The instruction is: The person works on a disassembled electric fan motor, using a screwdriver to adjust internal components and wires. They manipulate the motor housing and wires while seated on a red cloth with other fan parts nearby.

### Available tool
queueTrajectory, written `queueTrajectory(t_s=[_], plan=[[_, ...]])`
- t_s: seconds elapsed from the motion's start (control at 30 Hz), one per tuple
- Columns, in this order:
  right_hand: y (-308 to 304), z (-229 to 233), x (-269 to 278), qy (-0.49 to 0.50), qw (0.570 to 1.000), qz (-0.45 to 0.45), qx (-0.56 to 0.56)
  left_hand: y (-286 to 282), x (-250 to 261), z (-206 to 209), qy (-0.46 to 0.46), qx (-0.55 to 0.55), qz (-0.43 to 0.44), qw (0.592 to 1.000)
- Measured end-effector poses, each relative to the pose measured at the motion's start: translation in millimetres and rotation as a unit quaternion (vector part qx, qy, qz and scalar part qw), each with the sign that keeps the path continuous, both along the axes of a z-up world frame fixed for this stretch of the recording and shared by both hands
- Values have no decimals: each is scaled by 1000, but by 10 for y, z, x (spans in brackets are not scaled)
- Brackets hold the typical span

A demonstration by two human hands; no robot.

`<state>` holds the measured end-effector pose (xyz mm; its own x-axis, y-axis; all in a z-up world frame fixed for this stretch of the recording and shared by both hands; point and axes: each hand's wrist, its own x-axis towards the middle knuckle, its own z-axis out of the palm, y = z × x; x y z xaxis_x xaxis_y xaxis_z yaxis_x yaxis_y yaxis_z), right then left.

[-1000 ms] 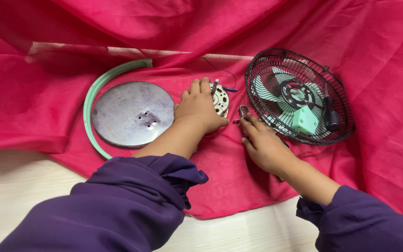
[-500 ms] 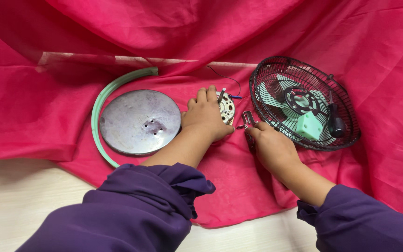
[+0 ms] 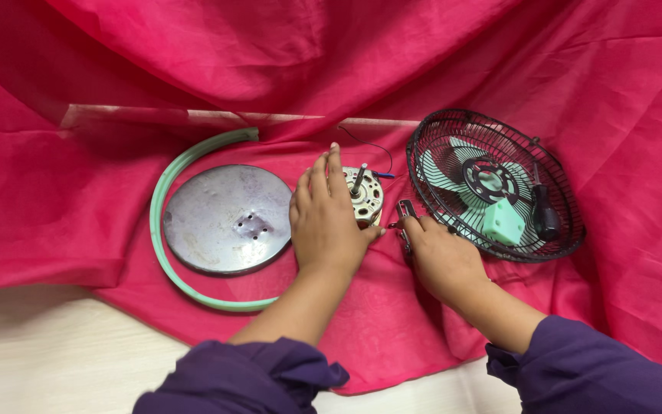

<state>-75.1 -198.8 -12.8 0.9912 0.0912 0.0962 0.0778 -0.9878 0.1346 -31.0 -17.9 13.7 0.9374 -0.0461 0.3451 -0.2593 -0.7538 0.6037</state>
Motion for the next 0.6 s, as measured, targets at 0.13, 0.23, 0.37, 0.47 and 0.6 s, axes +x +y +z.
queueTrajectory(t_s=[0.13,0.23,0.37,0.47,0.6], plan=[[20,35,-22,12,997,-37,60,32,-293,-101,-50,-75,38,995],[24,58,-13,6,989,-52,140,30,-382,-204,-14,-189,54,980],[127,49,14,-27,945,-39,324,-7,-243,-314,134,-388,71,909],[291,-4,-6,-58,894,-21,444,10,-130,-384,205,-451,79,865],[482,-54,29,-9,741,-100,663,36,-103,-470,287,-397,38,871]])
